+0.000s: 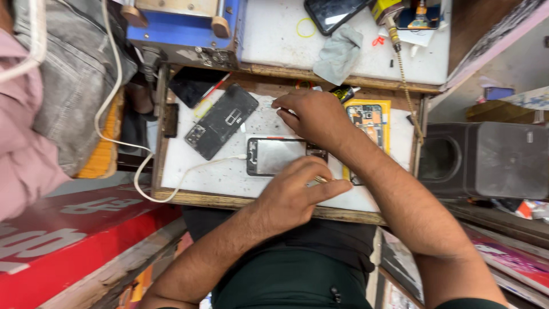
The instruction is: The person uses a precision screwdriver to remove screws from a disassembled smartphone, then handles the back cover and a replacement battery package. They place the back cover onto the phone chassis and continue adjusting components on the workbench.
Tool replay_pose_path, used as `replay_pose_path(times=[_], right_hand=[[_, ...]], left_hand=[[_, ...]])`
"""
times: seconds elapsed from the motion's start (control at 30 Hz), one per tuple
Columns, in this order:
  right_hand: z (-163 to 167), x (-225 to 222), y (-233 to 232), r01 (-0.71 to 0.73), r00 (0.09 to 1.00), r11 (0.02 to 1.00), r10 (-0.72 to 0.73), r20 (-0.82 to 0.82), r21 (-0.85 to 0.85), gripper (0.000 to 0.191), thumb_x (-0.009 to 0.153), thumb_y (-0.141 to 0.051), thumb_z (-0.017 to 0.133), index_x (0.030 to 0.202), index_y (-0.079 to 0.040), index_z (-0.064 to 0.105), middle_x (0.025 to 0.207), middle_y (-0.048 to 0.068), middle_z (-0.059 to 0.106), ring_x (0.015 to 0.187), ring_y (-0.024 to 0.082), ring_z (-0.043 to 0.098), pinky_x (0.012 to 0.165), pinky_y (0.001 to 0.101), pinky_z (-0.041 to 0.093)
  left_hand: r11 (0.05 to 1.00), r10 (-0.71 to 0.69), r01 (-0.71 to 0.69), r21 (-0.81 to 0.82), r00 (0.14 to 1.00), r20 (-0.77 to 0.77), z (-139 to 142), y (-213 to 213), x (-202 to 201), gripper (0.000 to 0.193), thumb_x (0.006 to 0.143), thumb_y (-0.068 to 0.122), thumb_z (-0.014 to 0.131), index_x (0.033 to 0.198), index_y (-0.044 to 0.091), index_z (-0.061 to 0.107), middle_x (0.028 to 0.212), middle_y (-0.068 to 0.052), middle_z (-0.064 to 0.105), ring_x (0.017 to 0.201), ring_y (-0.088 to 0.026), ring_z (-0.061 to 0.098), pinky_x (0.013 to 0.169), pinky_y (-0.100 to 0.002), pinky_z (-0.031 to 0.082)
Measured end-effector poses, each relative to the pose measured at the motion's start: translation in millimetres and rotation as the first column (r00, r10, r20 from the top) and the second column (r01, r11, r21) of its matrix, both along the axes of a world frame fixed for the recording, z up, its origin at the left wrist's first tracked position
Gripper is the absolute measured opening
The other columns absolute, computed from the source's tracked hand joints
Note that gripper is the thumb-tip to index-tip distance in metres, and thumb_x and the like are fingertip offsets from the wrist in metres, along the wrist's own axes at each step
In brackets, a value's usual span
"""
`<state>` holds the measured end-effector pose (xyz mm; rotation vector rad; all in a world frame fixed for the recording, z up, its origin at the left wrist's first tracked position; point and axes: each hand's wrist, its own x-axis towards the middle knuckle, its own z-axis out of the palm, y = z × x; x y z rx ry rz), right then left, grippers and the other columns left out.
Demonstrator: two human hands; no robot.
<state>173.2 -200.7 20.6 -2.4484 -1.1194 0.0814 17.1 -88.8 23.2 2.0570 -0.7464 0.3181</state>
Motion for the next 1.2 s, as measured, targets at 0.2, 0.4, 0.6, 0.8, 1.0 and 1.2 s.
replay_pose_path(times=[0.2,0.4,0.6,0.8,1.0,1.2], right_hand=[[-18.4,13.9,31.8,-0.144,0.990,0.988,0.144,-0.004,-0.050,0.020,0.091,-0.025,0.070,0.107,-0.015,0.077,0.106,0.005,0.073,0.091,0.031,0.071,0.072,0.0449,0.057],[-19.1,9.8,38.4,-0.101,0.993,0.994,0.103,0.048,-0.042,0.026,0.091,-0.024,0.070,0.114,-0.013,0.073,0.107,0.004,0.072,0.091,0.030,0.071,0.068,0.0441,0.056],[-15.9,10.4,39.5,-0.161,0.985,0.987,0.160,0.064,0.011,0.018,0.092,-0.023,0.070,0.107,-0.014,0.075,0.107,0.003,0.072,0.091,0.028,0.071,0.068,0.0422,0.056],[-22.6,10.3,54.8,-0.357,0.919,0.933,0.339,0.201,0.057,0.017,0.085,-0.027,0.073,0.097,-0.015,0.075,0.098,0.002,0.072,0.089,0.026,0.071,0.070,0.0410,0.057],[-19.2,12.0,70.2,-0.383,0.880,0.898,0.426,0.210,-0.214,0.007,0.087,-0.021,0.068,0.086,-0.015,0.073,0.089,0.004,0.071,0.082,0.027,0.072,0.063,0.0424,0.056],[-14.2,6.9,90.8,-0.342,0.858,0.859,0.451,0.246,-0.382,0.007,0.081,-0.019,0.068,0.082,-0.015,0.074,0.086,0.006,0.073,0.072,0.026,0.074,0.055,0.0440,0.057]], left_hand=[[1.000,0.006,-0.005,-0.022,0.999,0.052,-3.5,4.3,0.6,0.062,0.081,-0.007,0.071,0.134,0.026,0.067,0.113,-0.006,0.061,0.120,-0.031,0.058,0.113,-0.053,0.044],[0.999,0.024,-0.023,-0.026,0.999,0.035,5.6,11.4,1.3,0.062,0.082,-0.005,0.071,0.133,0.030,0.065,0.114,-0.006,0.061,0.122,-0.030,0.059,0.118,-0.055,0.040],[0.999,0.046,-0.043,-0.033,0.994,0.100,10.8,8.4,5.4,0.061,0.076,0.001,0.072,0.130,0.028,0.062,0.111,-0.010,0.062,0.108,-0.033,0.063,0.098,-0.052,0.048],[0.984,0.117,-0.096,-0.153,0.984,0.135,11.2,15.9,-11.9,0.061,0.090,-0.006,0.077,0.142,0.018,0.057,0.114,-0.010,0.066,0.098,-0.029,0.071,0.085,-0.040,0.061],[0.915,0.265,-0.216,-0.339,0.959,0.102,11.5,42.2,-39.6,0.058,0.088,-0.012,0.077,0.135,0.011,0.051,0.117,-0.015,0.069,0.100,-0.029,0.076,0.084,-0.036,0.065],[0.823,0.429,-0.408,-0.396,0.902,-0.037,3.9,78.4,-72.3,0.058,0.095,-0.009,0.072,0.141,0.011,0.043,0.114,-0.016,0.072,0.098,-0.025,0.077,0.085,-0.035,0.066]])
